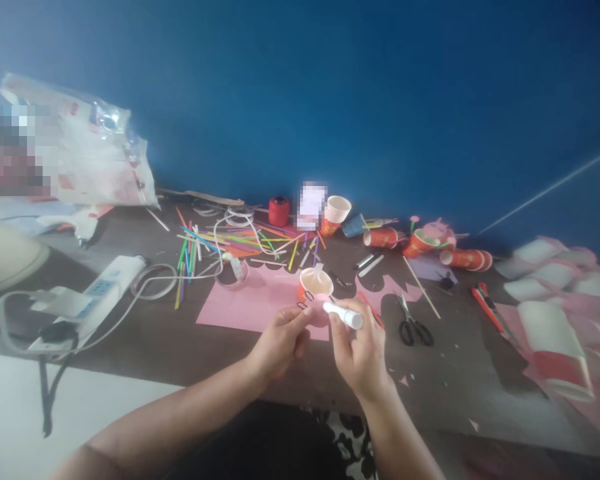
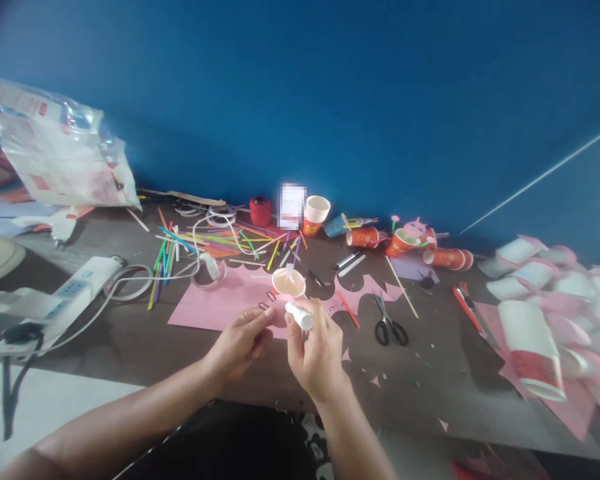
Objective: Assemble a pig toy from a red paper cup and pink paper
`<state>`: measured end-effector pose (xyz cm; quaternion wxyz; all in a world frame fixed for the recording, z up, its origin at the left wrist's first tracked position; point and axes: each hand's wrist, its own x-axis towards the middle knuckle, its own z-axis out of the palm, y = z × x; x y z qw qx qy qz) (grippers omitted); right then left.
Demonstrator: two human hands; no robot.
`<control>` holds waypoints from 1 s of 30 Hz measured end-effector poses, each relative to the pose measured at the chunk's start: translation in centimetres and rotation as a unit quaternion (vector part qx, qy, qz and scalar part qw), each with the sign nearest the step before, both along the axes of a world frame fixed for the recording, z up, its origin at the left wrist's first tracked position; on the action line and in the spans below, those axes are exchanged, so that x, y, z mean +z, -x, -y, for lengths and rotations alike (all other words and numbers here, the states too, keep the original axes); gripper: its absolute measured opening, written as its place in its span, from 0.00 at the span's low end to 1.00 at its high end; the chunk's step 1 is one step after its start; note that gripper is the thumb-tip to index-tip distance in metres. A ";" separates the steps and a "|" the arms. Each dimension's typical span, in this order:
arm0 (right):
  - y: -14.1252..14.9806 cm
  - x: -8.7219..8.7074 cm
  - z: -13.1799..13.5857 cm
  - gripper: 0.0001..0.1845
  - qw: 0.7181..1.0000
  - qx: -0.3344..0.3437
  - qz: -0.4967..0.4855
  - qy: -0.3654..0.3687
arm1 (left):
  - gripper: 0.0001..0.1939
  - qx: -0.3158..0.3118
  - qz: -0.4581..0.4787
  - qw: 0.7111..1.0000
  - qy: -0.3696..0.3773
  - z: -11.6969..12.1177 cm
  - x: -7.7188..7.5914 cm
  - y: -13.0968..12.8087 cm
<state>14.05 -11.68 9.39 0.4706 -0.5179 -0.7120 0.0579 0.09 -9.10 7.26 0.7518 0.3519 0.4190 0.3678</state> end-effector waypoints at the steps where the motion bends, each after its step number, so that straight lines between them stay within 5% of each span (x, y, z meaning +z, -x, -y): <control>1: 0.0 0.0 0.0 0.11 1.000 0.004 0.003 0.005 | 0.18 0.000 0.001 1.000 0.002 0.0 0.0 0.0; 22: 0.1 -0.4 -0.3 0.10 0.999 0.039 0.012 0.025 | 0.20 0.010 -0.005 1.000 0.009 0.2 -0.4 -0.2; 30: 0.0 -0.9 -0.4 0.10 0.997 0.058 0.040 0.038 | 0.15 0.057 0.080 0.992 0.073 -0.3 0.1 -0.3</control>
